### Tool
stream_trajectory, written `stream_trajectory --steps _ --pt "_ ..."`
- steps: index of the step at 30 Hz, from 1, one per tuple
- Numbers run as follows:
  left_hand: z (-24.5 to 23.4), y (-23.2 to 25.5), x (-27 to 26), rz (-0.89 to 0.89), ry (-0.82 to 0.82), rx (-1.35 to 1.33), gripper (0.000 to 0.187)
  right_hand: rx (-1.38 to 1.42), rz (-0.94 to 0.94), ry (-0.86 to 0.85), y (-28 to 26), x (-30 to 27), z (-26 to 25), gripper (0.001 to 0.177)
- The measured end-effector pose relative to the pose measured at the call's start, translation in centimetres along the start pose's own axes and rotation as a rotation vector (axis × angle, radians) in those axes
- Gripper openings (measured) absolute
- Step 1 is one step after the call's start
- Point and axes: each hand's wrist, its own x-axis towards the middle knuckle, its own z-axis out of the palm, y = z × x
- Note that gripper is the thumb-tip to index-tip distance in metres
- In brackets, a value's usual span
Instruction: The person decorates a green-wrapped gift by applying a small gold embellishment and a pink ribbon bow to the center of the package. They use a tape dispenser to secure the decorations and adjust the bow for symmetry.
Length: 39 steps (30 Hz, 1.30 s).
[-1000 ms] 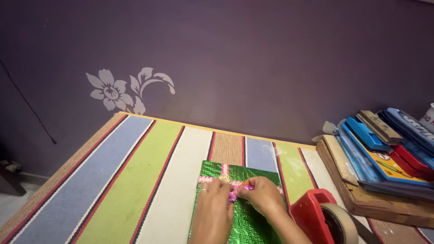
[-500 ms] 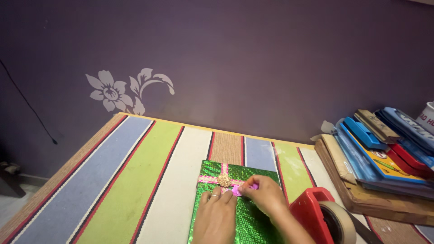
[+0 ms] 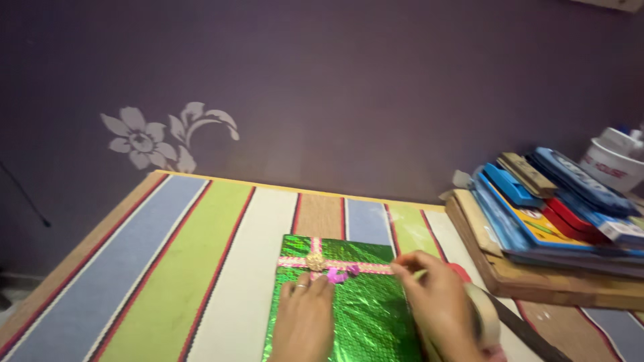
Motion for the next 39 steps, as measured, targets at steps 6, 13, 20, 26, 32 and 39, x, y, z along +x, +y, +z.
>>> stream_trajectory --steps 6,13,20,26,32,39 --pt "-0.4 -0.1 -0.3 0.004 -0.015 0.014 0.041 0.008 0.178 -0.046 8.1 -2.1 -9.6 0.028" --pt "-1.5 0.4 -0.8 0.052 0.077 0.011 0.043 -0.033 0.448 -0.363 13.5 -3.0 -13.8 0.026" --pt "-1.6 0.4 -1.1 0.054 0.094 0.019 0.042 -0.056 0.461 -0.522 11.5 -3.9 -14.7 0.029" --pt "-1.5 0.3 -0.9 0.047 0.096 0.007 0.042 0.017 0.496 -0.525 11.1 -4.4 -14.7 0.027" --pt "-1.6 0.3 -1.1 0.033 0.082 0.001 0.042 0.272 0.491 -0.449 13.5 -4.8 -14.7 0.028" --pt "-1.3 0.3 -1.1 0.034 0.122 -0.021 0.043 0.595 0.604 -0.307 16.5 -6.0 -14.8 0.022"
